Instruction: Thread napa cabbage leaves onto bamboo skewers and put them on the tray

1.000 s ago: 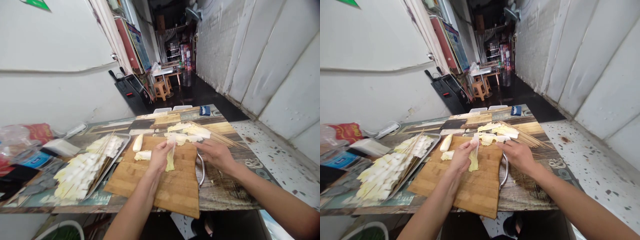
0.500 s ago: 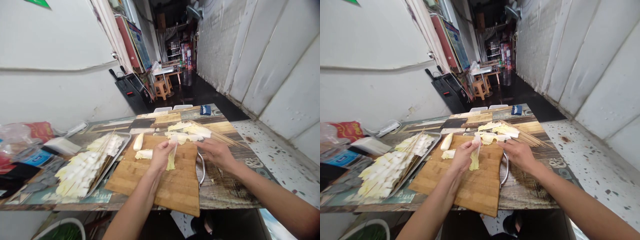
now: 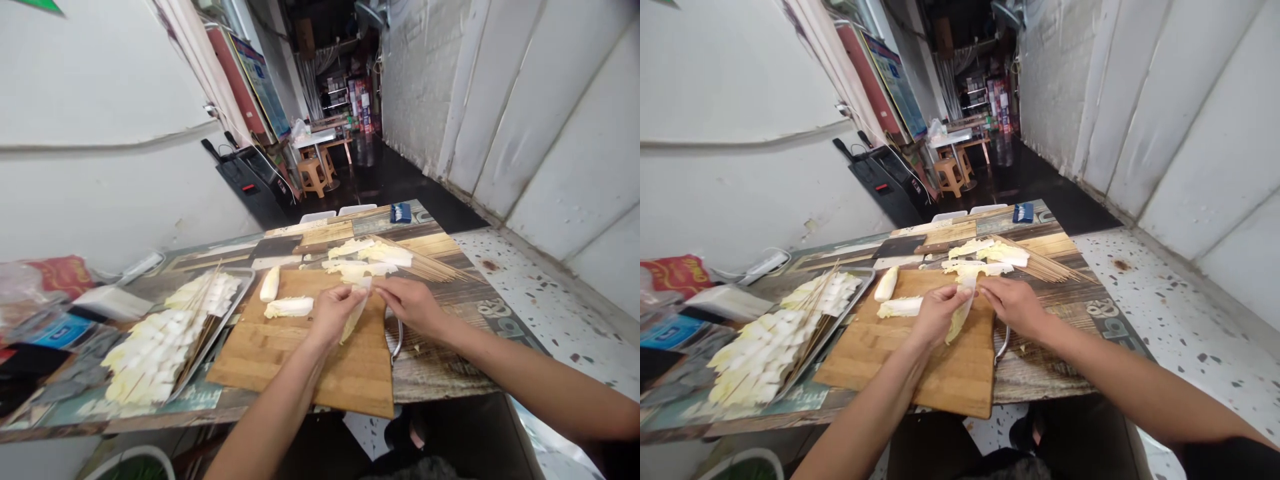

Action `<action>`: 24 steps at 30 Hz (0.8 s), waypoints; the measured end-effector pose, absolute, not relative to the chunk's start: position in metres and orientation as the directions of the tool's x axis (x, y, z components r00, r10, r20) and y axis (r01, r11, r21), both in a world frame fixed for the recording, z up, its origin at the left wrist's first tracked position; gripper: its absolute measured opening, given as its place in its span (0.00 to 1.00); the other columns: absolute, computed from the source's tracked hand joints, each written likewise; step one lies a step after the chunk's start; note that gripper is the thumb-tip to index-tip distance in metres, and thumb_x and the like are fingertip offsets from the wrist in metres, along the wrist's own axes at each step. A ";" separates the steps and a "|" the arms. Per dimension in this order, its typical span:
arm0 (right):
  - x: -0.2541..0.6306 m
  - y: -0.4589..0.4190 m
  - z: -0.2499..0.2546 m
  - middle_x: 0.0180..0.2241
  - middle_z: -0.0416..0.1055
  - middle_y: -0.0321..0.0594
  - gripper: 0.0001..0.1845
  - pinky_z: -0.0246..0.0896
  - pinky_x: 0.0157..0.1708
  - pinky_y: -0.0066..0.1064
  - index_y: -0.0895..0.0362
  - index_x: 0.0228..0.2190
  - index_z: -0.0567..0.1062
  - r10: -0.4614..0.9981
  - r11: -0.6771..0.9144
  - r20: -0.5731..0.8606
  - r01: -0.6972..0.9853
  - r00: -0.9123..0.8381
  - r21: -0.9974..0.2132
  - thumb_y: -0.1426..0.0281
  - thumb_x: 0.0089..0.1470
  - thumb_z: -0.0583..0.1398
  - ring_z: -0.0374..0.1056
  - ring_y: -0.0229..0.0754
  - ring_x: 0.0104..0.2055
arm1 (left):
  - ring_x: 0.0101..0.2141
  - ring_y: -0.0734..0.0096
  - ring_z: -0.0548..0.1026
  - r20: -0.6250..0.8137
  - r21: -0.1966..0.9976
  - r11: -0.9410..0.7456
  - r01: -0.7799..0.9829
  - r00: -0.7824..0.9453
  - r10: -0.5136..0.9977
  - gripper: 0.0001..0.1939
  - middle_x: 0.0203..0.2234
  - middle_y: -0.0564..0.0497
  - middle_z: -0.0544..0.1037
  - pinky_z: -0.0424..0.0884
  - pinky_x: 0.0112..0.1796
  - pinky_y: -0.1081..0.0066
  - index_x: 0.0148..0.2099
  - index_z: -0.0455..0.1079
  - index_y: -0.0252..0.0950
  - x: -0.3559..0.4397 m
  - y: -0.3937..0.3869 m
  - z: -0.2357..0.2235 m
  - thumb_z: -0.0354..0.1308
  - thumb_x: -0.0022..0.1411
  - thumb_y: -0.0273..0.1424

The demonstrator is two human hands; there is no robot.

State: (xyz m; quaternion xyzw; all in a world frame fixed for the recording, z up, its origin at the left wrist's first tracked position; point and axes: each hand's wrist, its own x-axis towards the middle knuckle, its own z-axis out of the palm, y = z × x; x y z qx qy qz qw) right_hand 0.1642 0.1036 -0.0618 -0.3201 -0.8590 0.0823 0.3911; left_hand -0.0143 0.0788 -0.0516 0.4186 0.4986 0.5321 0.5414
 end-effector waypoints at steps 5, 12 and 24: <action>0.177 0.114 -0.058 0.32 0.79 0.41 0.12 0.64 0.32 0.30 0.55 0.36 0.79 0.661 0.748 0.580 0.475 -0.476 -0.463 0.69 0.60 0.55 0.73 0.41 0.32 | 0.27 0.70 0.75 -0.098 0.984 0.083 -0.158 -0.093 0.991 0.16 0.26 0.48 0.81 0.68 0.32 0.73 0.32 0.80 0.33 -0.019 0.077 -0.050 0.72 0.42 0.39; 0.211 0.143 -0.046 0.41 0.78 0.42 0.16 0.68 0.42 0.36 0.56 0.41 0.79 0.782 0.586 0.616 0.451 -0.098 -0.673 0.66 0.60 0.54 0.74 0.44 0.42 | 0.40 0.65 0.76 0.116 0.983 -0.098 0.155 -0.114 0.987 0.16 0.39 0.49 0.81 0.69 0.42 0.70 0.45 0.78 0.40 -0.032 0.098 -0.029 0.65 0.53 0.37; 0.220 0.141 -0.038 0.41 0.77 0.44 0.15 0.65 0.46 0.38 0.57 0.39 0.77 0.717 0.533 0.656 0.420 0.236 -0.734 0.69 0.59 0.51 0.72 0.45 0.43 | 0.50 0.52 0.71 0.084 0.842 -0.114 0.527 0.080 0.993 0.10 0.30 0.45 0.80 0.61 0.52 0.66 0.21 0.71 0.39 0.044 0.178 -0.047 0.70 0.40 0.23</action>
